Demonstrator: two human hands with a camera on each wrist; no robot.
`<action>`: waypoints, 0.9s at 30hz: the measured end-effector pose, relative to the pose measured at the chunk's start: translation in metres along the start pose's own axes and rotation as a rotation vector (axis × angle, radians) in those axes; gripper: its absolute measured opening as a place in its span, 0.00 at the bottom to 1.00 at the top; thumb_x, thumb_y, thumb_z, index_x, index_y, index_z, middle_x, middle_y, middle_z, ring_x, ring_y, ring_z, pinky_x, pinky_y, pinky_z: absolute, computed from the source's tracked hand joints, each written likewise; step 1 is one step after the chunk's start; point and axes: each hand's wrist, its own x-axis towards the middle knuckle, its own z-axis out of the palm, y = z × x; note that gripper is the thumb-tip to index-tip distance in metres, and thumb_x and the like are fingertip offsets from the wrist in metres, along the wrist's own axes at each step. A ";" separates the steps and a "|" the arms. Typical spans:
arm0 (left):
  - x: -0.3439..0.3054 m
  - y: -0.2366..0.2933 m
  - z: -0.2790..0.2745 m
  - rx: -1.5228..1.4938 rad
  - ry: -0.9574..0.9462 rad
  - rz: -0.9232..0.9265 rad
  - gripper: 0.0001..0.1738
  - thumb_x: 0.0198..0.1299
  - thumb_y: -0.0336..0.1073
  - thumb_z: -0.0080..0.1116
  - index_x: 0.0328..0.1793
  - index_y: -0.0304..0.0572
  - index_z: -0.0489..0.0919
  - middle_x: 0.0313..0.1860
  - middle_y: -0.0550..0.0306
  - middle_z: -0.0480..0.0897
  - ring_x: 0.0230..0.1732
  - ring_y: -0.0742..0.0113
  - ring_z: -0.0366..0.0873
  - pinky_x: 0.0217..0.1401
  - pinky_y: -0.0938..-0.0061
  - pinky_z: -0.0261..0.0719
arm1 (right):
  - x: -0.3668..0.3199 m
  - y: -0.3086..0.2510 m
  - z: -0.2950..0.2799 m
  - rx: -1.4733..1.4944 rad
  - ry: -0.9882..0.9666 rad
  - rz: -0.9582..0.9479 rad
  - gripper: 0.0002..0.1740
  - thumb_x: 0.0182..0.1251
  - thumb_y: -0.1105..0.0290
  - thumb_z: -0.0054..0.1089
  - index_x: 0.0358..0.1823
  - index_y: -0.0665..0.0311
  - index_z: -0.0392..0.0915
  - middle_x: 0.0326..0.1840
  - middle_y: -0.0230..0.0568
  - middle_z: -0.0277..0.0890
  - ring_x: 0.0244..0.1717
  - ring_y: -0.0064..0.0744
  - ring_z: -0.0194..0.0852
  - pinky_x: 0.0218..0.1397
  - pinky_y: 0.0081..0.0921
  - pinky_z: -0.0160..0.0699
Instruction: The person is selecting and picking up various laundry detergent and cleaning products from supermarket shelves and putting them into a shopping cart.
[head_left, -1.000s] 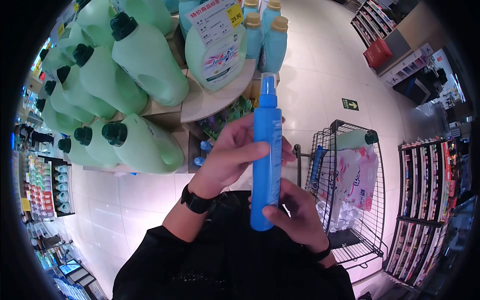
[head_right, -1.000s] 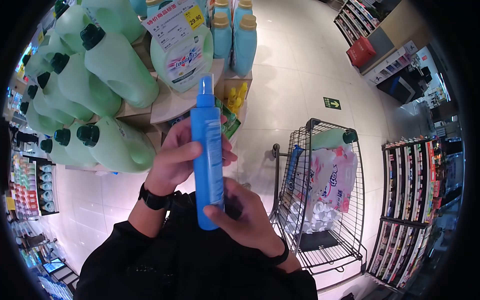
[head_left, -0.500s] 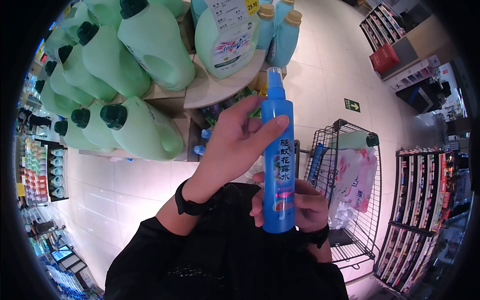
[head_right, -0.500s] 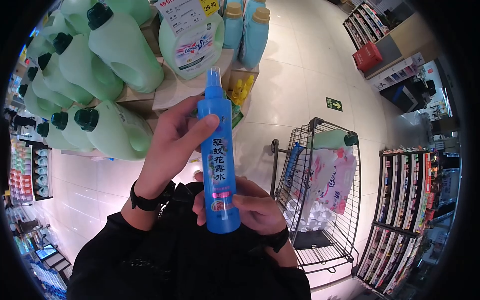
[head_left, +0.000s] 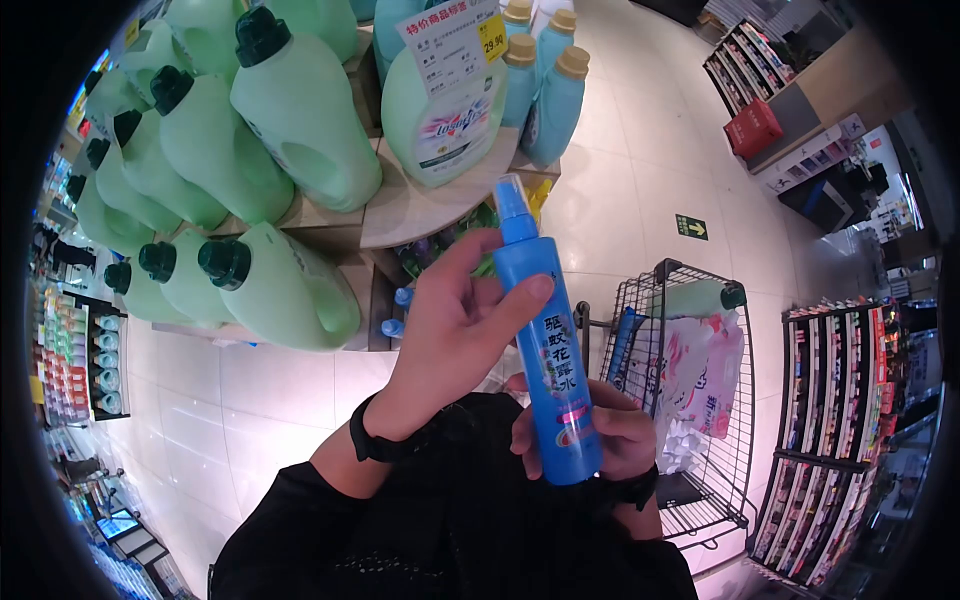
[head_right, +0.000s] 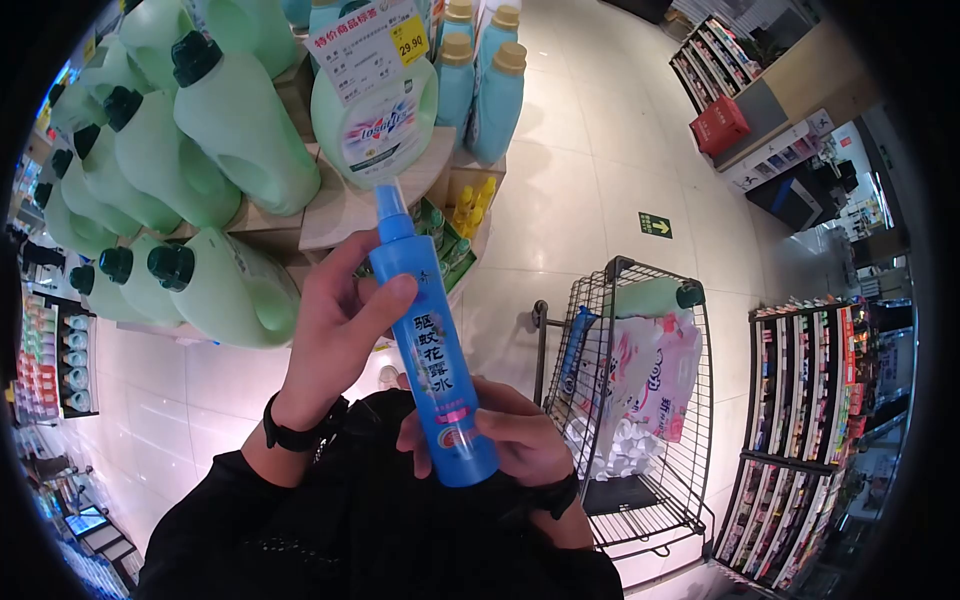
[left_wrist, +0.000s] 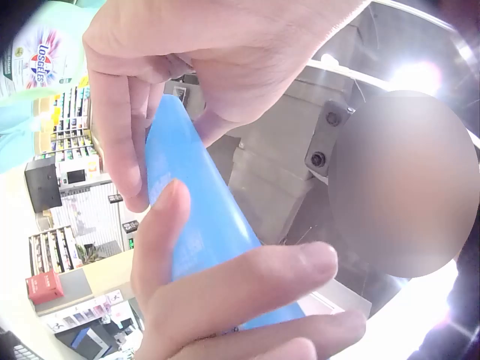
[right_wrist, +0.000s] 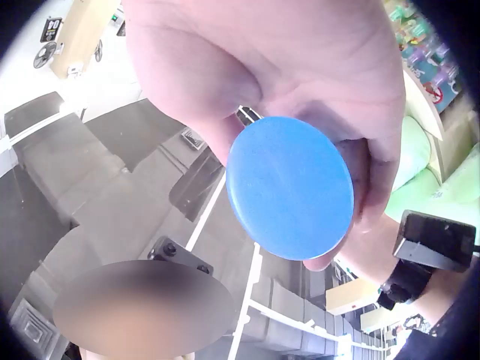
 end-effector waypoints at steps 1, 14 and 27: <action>0.000 -0.001 -0.002 0.012 -0.006 0.000 0.23 0.66 0.35 0.62 0.61 0.30 0.68 0.29 0.57 0.85 0.31 0.81 0.80 0.32 0.83 0.75 | -0.001 -0.001 -0.002 -0.002 -0.034 -0.006 0.42 0.69 0.54 0.51 0.73 0.80 0.51 0.54 0.68 0.73 0.46 0.55 0.81 0.52 0.41 0.79; 0.002 -0.011 -0.013 -0.131 -0.133 -0.056 0.21 0.67 0.36 0.61 0.60 0.34 0.68 0.36 0.57 0.85 0.34 0.77 0.82 0.38 0.81 0.78 | -0.006 -0.010 -0.003 -0.251 0.005 0.017 0.39 0.70 0.54 0.57 0.72 0.75 0.56 0.54 0.54 0.76 0.50 0.45 0.81 0.57 0.36 0.75; 0.010 -0.020 -0.024 -0.080 -0.211 -0.108 0.26 0.67 0.35 0.60 0.65 0.28 0.67 0.34 0.58 0.85 0.34 0.77 0.81 0.38 0.80 0.77 | 0.001 0.013 0.010 -0.220 0.169 -0.089 0.39 0.67 0.58 0.58 0.69 0.81 0.58 0.49 0.62 0.76 0.48 0.53 0.81 0.54 0.41 0.77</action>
